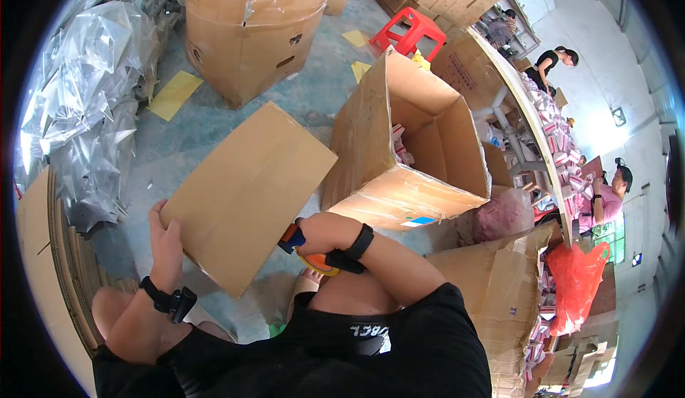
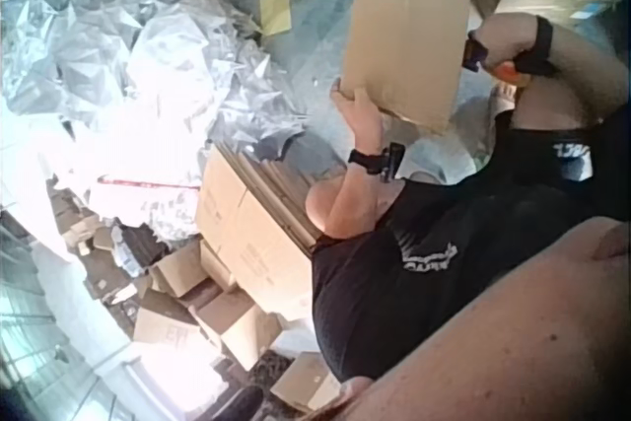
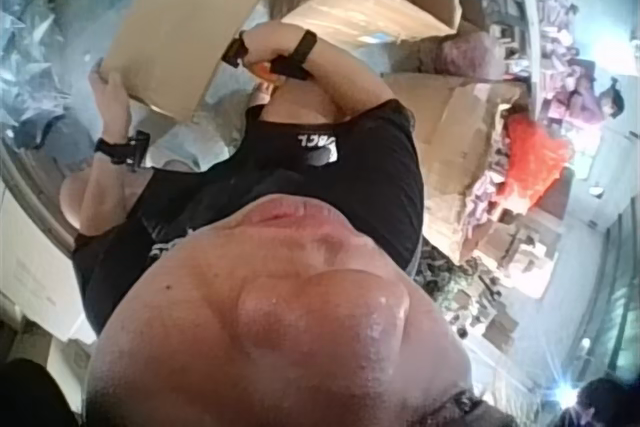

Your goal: The recorder takes flat cardboard sheets, folds them into boxes, and seals the bottom with a tape dispenser.

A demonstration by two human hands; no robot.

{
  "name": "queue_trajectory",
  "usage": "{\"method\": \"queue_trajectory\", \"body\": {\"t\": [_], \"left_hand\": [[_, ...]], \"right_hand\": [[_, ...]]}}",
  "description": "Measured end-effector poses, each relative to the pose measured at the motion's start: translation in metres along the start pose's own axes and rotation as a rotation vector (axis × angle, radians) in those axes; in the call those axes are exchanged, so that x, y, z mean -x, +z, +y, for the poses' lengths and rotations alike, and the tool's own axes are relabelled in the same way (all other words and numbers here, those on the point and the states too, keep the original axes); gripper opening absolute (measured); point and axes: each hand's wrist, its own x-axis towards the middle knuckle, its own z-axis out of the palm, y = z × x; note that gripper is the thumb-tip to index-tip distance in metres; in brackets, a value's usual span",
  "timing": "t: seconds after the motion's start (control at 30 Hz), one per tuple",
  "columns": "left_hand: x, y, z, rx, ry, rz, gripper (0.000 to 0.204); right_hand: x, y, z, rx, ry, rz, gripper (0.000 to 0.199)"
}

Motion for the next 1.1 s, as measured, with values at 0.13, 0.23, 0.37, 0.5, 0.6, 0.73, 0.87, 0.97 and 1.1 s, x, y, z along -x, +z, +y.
{"method": "queue_trajectory", "body": {"t": [0.13, 0.23, 0.37, 0.5, 0.6, 0.73, 0.87, 0.97, 1.1], "left_hand": [[-0.003, -0.001, -0.012, -0.082, 0.065, 0.018, 0.051], [0.0, -0.001, -0.004, -0.056, 0.035, 0.005, 0.049], [0.0, -0.004, -0.007, -0.055, 0.069, -0.01, 0.048], [-0.001, -0.003, -0.005, -0.053, 0.049, -0.018, 0.047], [-0.001, -0.003, -0.004, -0.059, 0.045, -0.023, 0.046], [0.001, -0.002, 0.0, -0.032, 0.032, -0.025, 0.045], [-0.003, -0.005, -0.004, -0.051, 0.039, -0.03, 0.045], [-0.003, -0.004, -0.004, -0.052, 0.036, -0.035, 0.044], [0.0, -0.002, 0.003, -0.052, 0.029, -0.033, 0.045]], "right_hand": [[-0.002, 0.002, 0.003, 0.028, -0.018, -0.003, 0.064], [-0.001, 0.001, 0.002, 0.023, -0.017, -0.003, 0.064], [-0.001, 0.001, 0.001, -0.001, -0.016, 0.012, 0.064], [0.0, 0.001, 0.001, 0.004, -0.013, 0.008, 0.065], [-0.001, 0.002, 0.0, 0.014, 0.021, 0.018, 0.059], [-0.002, 0.003, 0.0, 0.024, 0.02, 0.023, 0.059], [-0.002, 0.002, 0.0, 0.032, 0.006, 0.029, 0.059], [-0.003, 0.004, 0.003, 0.036, 0.009, 0.036, 0.059], [-0.004, 0.004, 0.002, 0.037, 0.014, 0.023, 0.059]]}}
